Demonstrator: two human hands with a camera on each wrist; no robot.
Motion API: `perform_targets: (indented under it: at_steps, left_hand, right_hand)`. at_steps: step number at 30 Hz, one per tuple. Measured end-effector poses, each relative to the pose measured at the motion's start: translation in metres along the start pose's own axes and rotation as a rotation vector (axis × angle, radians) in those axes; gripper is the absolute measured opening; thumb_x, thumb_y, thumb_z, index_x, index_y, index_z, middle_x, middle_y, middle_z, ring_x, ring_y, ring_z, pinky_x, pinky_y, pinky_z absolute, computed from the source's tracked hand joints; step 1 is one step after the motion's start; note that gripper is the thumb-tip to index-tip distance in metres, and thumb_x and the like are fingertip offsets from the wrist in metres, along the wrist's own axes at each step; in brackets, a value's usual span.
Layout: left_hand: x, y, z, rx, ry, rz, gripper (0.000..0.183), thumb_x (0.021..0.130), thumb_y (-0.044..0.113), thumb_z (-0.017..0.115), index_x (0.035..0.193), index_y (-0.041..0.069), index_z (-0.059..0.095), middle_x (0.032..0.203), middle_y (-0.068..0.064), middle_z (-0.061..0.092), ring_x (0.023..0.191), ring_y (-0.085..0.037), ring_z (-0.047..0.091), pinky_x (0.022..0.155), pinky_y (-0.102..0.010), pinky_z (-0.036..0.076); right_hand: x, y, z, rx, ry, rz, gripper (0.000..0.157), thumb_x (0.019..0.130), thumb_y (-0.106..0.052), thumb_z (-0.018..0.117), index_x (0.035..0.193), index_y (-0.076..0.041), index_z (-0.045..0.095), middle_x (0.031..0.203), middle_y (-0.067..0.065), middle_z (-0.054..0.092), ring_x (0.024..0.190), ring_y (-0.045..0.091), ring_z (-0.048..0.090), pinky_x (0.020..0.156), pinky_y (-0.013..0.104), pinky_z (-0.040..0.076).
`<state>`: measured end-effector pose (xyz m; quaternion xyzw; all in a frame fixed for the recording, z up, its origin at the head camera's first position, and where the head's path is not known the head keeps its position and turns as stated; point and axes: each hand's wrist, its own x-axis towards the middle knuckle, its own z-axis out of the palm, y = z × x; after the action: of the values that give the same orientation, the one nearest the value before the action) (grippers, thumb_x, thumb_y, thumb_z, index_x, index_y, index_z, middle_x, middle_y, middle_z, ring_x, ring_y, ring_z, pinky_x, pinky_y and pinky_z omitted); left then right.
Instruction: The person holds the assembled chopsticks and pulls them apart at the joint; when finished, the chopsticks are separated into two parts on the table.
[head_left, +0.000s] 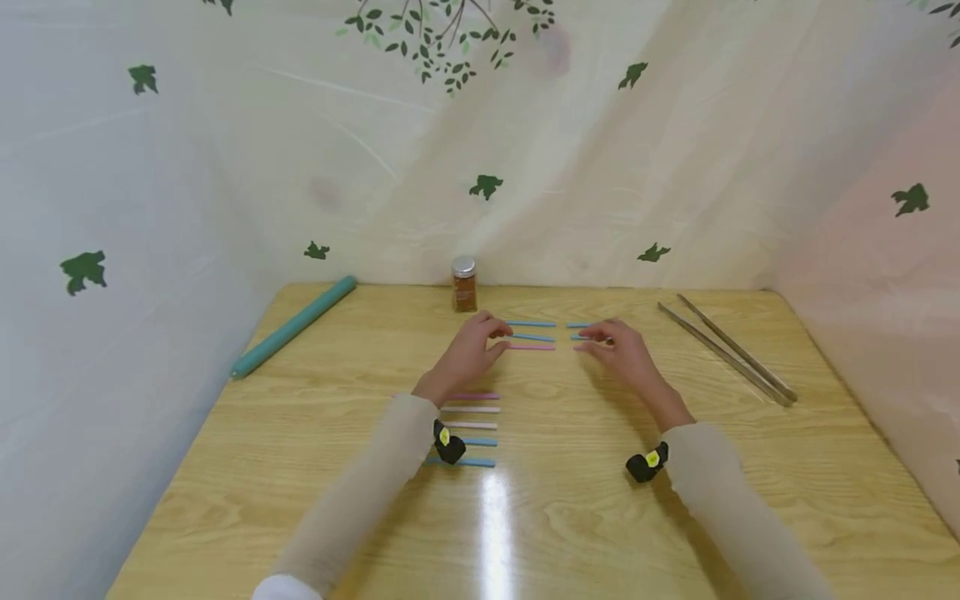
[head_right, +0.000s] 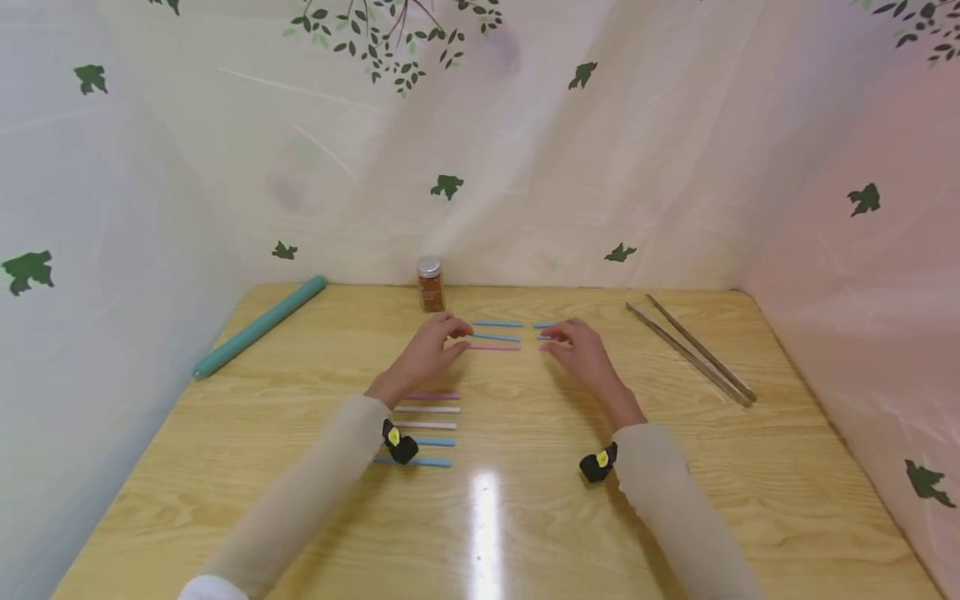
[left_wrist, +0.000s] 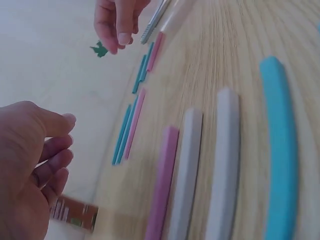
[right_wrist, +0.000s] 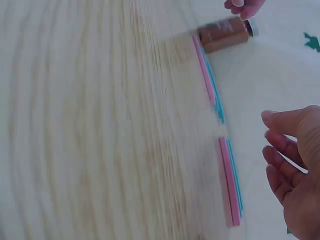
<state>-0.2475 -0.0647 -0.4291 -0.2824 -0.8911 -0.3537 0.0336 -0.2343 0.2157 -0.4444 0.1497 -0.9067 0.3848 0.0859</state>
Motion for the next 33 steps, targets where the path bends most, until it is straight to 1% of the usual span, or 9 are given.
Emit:
perform_targets:
  at_steps: [4,7,10,13,18,25,28,29,33]
  left_hand:
    - [-0.02,-0.012,-0.015,-0.036,0.01,-0.072,0.02,0.092,0.01,0.063,0.11,0.0,0.065,0.105,-0.011,0.058,0.1,-0.026,0.057,0.089,-0.037,0.049]
    - [-0.037,-0.024,-0.025,-0.035,0.019,-0.125,0.02,0.093,0.011,0.062,0.111,0.001,0.064,0.107,-0.011,0.059,0.101,-0.025,0.057,0.088,-0.039,0.049]
    - [-0.054,-0.037,-0.034,-0.032,0.039,-0.144,0.02,0.093,0.012,0.062,0.11,0.003,0.064,0.106,-0.011,0.059,0.101,-0.026,0.057,0.086,-0.041,0.049]
    - [-0.071,-0.047,-0.044,-0.045,0.062,-0.145,0.02,0.093,0.011,0.062,0.11,0.002,0.064,0.106,-0.012,0.06,0.1,-0.027,0.058,0.086,-0.043,0.049]
    - [-0.094,-0.06,-0.057,-0.114,0.069,-0.174,0.02,0.093,0.01,0.062,0.111,0.001,0.063,0.106,-0.012,0.061,0.099,-0.027,0.059,0.086,-0.044,0.05]
    - [-0.114,-0.07,-0.062,-0.17,0.063,-0.18,0.021,0.092,0.008,0.062,0.111,0.001,0.062,0.106,-0.013,0.063,0.097,-0.025,0.06,0.087,-0.043,0.05]
    - [-0.119,-0.073,-0.063,-0.17,0.058,-0.191,0.021,0.092,0.009,0.063,0.112,0.002,0.062,0.106,-0.012,0.063,0.096,-0.024,0.06,0.087,-0.042,0.05]
    - [-0.12,-0.074,-0.064,-0.169,0.053,-0.193,0.021,0.092,0.009,0.063,0.112,0.002,0.062,0.106,-0.011,0.063,0.096,-0.023,0.06,0.087,-0.041,0.05]
    - [-0.125,-0.075,-0.065,-0.175,0.042,-0.187,0.021,0.091,0.008,0.064,0.112,0.003,0.062,0.106,-0.011,0.064,0.096,-0.022,0.06,0.087,-0.04,0.05]
  right_hand:
    - [-0.003,-0.016,0.007,0.021,-0.013,-0.023,0.023,0.089,-0.009,0.067,0.11,-0.001,0.067,0.104,0.016,0.062,0.097,0.031,0.058,0.084,0.047,0.05]
    - [-0.005,-0.026,0.012,0.034,-0.04,-0.043,0.026,0.089,-0.009,0.067,0.114,0.0,0.064,0.106,0.018,0.062,0.098,0.032,0.058,0.085,0.048,0.05]
    - [-0.007,-0.033,0.019,0.062,-0.077,-0.044,0.029,0.089,-0.009,0.067,0.116,0.0,0.063,0.109,0.018,0.062,0.1,0.031,0.058,0.086,0.047,0.049]
    - [-0.009,-0.04,0.028,0.108,-0.125,-0.034,0.032,0.088,-0.01,0.068,0.118,0.001,0.061,0.113,0.019,0.061,0.103,0.031,0.058,0.089,0.047,0.048]
    - [-0.013,-0.05,0.045,0.196,-0.197,-0.018,0.036,0.088,-0.01,0.068,0.121,0.002,0.058,0.117,0.019,0.06,0.105,0.031,0.057,0.092,0.046,0.047]
    - [-0.017,-0.067,0.067,0.277,-0.244,-0.015,0.034,0.089,-0.01,0.067,0.12,0.002,0.058,0.115,0.019,0.06,0.105,0.031,0.058,0.092,0.046,0.047]
    - [-0.017,-0.072,0.076,0.31,-0.255,-0.013,0.033,0.09,-0.01,0.066,0.119,0.004,0.057,0.115,0.021,0.06,0.105,0.032,0.058,0.093,0.045,0.047]
    - [-0.018,-0.078,0.076,0.314,-0.263,-0.012,0.033,0.091,-0.009,0.065,0.119,0.005,0.057,0.115,0.022,0.06,0.105,0.033,0.058,0.092,0.045,0.047]
    - [-0.018,-0.081,0.087,0.321,-0.281,0.003,0.033,0.091,-0.01,0.065,0.119,0.004,0.057,0.113,0.02,0.061,0.103,0.029,0.059,0.09,0.039,0.048]
